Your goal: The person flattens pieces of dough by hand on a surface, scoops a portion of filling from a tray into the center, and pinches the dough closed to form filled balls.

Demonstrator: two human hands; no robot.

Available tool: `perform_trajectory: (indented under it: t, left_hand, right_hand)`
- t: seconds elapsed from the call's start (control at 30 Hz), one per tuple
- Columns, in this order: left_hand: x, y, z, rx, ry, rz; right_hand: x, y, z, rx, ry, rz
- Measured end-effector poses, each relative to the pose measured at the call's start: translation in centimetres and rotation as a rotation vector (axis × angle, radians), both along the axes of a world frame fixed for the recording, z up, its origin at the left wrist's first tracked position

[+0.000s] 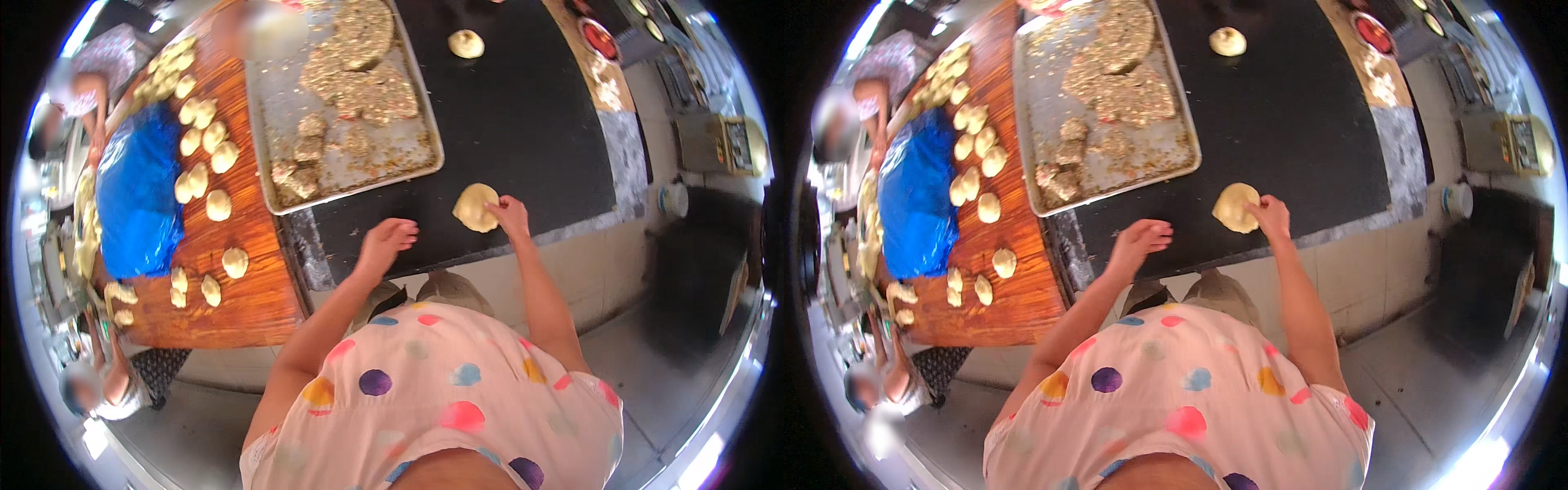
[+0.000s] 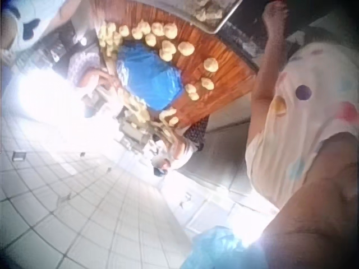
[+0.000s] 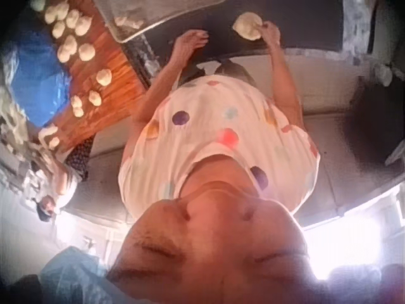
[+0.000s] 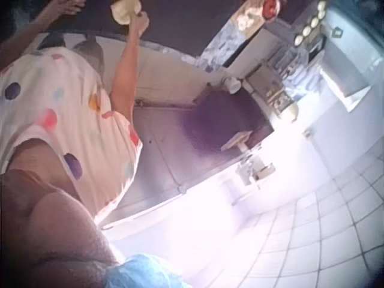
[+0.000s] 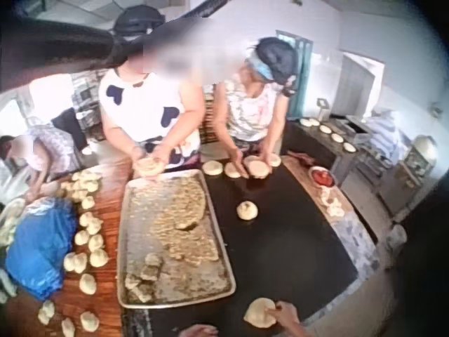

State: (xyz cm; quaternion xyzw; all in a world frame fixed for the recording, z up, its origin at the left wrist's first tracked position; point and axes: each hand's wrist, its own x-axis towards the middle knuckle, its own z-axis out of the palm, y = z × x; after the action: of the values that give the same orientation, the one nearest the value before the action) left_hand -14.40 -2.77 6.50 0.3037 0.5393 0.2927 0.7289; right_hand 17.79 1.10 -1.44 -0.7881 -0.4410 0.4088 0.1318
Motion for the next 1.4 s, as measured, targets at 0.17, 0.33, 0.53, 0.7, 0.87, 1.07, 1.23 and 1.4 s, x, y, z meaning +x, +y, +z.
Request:
perform_trajectory:
  t: [0.17,0.33,0.53,0.7,0.87,1.07,1.23,1.4]
  left_hand:
    - [3.1,0.8,1.3,-0.251,-0.196,0.087]
    - [-0.5,1.5,0.4,-0.187,-0.763,0.212]
    - [-11.3,0.5,2.6,-0.291,-0.339,0.469]
    - [-16.5,-2.3,1.3,0.064,0.193,0.369]
    - [-17.5,-1.1,1.8,-0.074,-0.001,0.632]
    - [-14.2,4.1,2.9,-0.119,-0.549,0.726]
    - [-8.7,7.7,4.1,-0.005,-0.775,0.500]
    - [-4.1,8.7,7.5,0.040,-0.688,0.431]
  right_hand:
    - [-5.8,-1.0,7.8,0.311,-0.106,0.321]
    - [-17.1,-2.0,14.5,0.600,0.409,0.431]
    - [-23.0,8.4,6.8,0.755,-0.033,0.569]
    - [-28.5,11.9,1.2,0.645,-0.190,0.485]
    - [-28.4,11.8,3.8,0.497,-0.123,0.467]
    - [-28.6,5.7,14.6,0.762,0.385,0.365]
    - [-26.7,4.5,15.0,0.863,0.099,0.557]
    - [-21.8,5.0,16.9,0.713,0.357,0.440]
